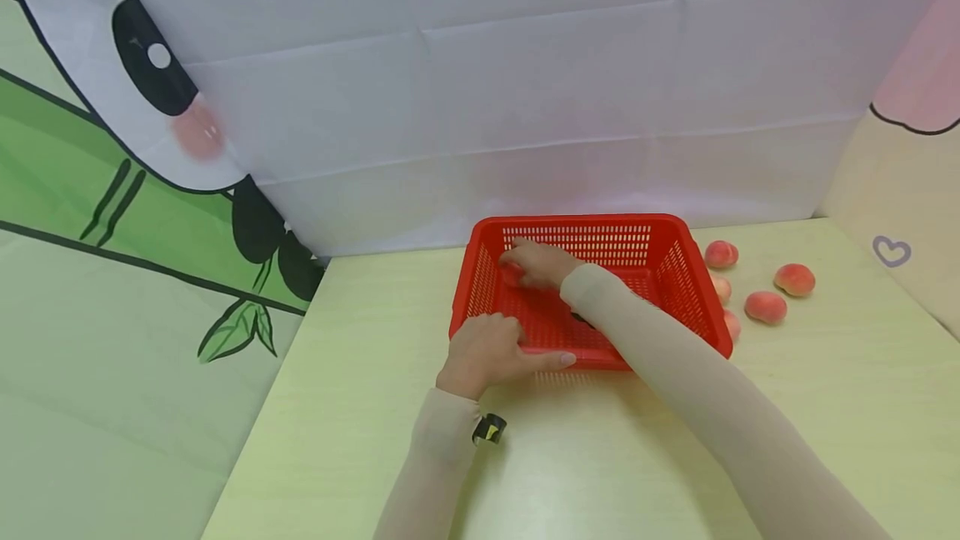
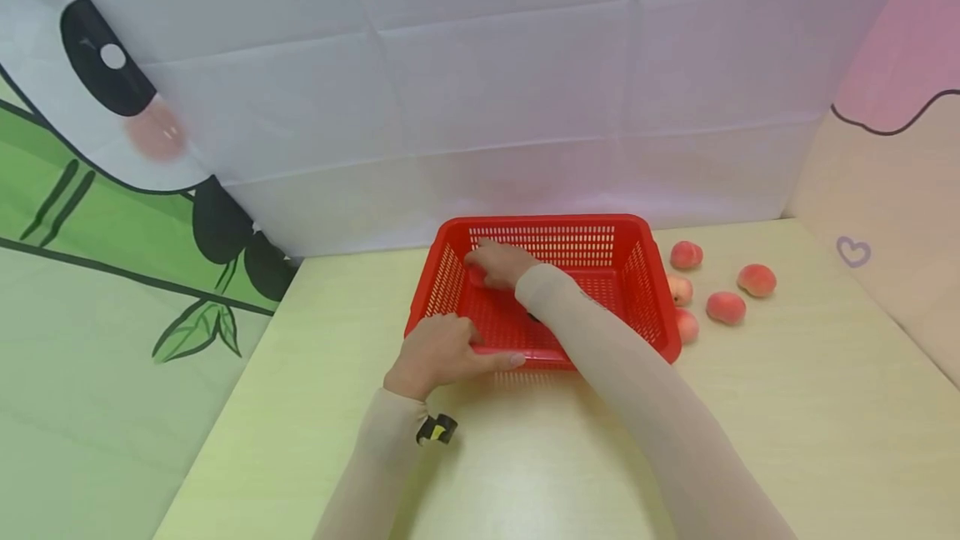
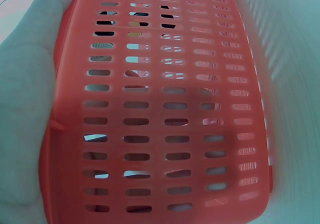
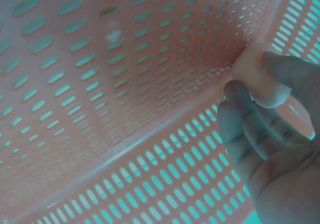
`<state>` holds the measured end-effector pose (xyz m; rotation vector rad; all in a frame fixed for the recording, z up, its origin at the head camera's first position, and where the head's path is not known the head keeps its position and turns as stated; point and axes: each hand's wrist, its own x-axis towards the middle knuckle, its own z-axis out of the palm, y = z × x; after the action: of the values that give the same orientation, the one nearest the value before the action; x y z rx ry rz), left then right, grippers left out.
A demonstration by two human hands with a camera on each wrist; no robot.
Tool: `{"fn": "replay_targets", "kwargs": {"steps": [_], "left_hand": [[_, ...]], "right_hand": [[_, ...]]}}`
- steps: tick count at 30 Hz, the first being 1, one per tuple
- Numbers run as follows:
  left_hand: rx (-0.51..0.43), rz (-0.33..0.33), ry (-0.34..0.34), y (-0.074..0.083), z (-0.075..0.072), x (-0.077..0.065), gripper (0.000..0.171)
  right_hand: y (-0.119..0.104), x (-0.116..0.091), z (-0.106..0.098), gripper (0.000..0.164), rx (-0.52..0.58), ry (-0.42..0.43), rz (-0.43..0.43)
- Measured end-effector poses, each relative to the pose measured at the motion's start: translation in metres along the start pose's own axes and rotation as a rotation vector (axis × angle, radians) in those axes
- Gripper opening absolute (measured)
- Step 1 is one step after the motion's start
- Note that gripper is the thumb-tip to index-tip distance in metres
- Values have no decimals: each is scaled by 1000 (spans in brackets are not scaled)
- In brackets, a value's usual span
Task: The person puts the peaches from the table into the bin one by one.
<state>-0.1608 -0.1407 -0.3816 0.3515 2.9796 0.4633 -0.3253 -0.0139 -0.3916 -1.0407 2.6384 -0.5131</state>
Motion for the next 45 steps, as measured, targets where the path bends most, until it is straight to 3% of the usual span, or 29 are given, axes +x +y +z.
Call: {"fn": "replay_targets", "kwargs": {"steps": [9, 16, 25, 34, 40, 45], "left_hand": [[3, 2, -1, 0, -2, 0, 79], [-15, -8, -23, 1, -2, 0, 77], [-23, -6, -17, 2, -1, 0, 78], [-16, -4, -4, 1, 1, 2, 78], [-19, -10, 0, 0, 3, 3, 78], [-12, -8, 9, 1, 5, 3, 79]], "right_hand": [[-1, 0, -4, 42, -52, 26, -42], [-2, -4, -14, 48, -84, 27, -24], [-14, -35, -56, 64, -108, 63, -27], [-37, -108, -100, 58, -63, 275, -124], [-35, -164, -114, 54, -37, 499, -162], [-18, -205, -118, 51, -18, 730, -212]]}}
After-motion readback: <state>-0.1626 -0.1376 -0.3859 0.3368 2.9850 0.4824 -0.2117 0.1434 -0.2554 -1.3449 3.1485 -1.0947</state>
